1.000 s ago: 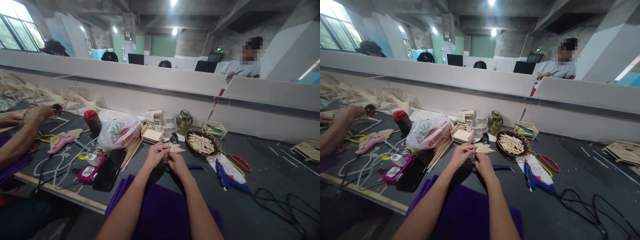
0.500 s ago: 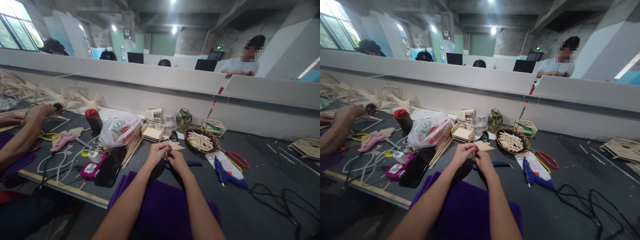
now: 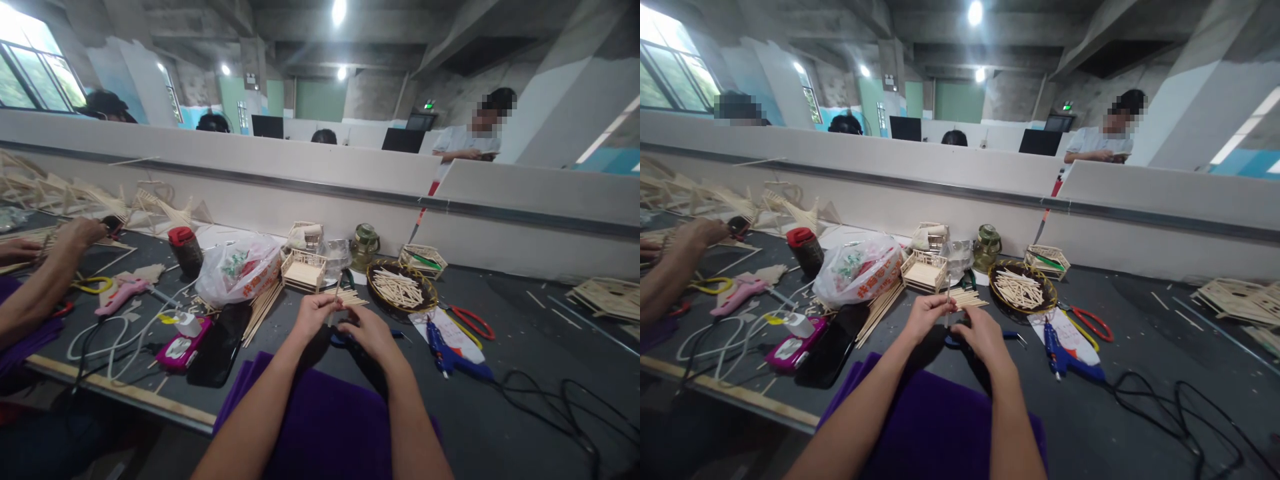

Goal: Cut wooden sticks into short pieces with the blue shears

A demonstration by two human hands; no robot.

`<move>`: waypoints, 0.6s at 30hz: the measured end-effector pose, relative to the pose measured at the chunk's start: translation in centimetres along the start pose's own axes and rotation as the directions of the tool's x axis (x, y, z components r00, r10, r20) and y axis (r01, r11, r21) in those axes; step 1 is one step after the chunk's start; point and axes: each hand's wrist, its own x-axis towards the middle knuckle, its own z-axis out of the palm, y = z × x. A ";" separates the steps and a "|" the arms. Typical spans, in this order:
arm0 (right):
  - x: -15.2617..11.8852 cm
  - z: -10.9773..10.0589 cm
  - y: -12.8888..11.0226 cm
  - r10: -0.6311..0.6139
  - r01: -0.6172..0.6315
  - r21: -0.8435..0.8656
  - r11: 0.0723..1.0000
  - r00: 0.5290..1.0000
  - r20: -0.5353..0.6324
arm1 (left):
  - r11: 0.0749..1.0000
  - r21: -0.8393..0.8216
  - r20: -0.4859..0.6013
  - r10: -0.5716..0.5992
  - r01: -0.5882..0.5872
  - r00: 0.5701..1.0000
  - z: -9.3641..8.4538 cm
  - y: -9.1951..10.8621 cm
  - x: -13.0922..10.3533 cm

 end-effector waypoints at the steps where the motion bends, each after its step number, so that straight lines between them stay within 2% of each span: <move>1: -0.8 -0.7 0.6 0.000 0.000 -0.025 1.000 1.000 0.019 | 1.000 -0.009 0.008 -0.006 0.006 1.000 0.0 0.1 0.0; 5: -3.6 -1.9 2.8 0.093 -0.056 -0.163 0.985 0.969 0.230 | 1.000 -0.002 0.038 0.003 -0.003 0.999 0.4 0.6 -0.1; 8: -4.3 -1.8 2.9 0.098 -0.030 -0.247 0.969 0.958 0.268 | 1.000 -0.025 0.030 0.008 -0.007 1.000 0.5 0.7 0.0; 12: -4.5 -2.2 2.4 -0.007 0.067 -0.319 0.945 0.983 0.185 | 0.994 -0.111 -0.036 0.004 -0.008 0.999 -0.1 0.2 0.3; 15: -5.1 -3.1 2.7 0.031 -0.010 -0.270 0.963 0.997 0.075 | 0.990 -0.137 -0.093 -0.030 0.017 0.995 -0.5 -0.1 0.5; 18: -5.4 -3.7 2.7 0.042 -0.063 -0.151 0.987 0.989 -0.138 | 0.991 -0.128 -0.104 -0.035 0.022 0.994 -0.4 -0.4 0.7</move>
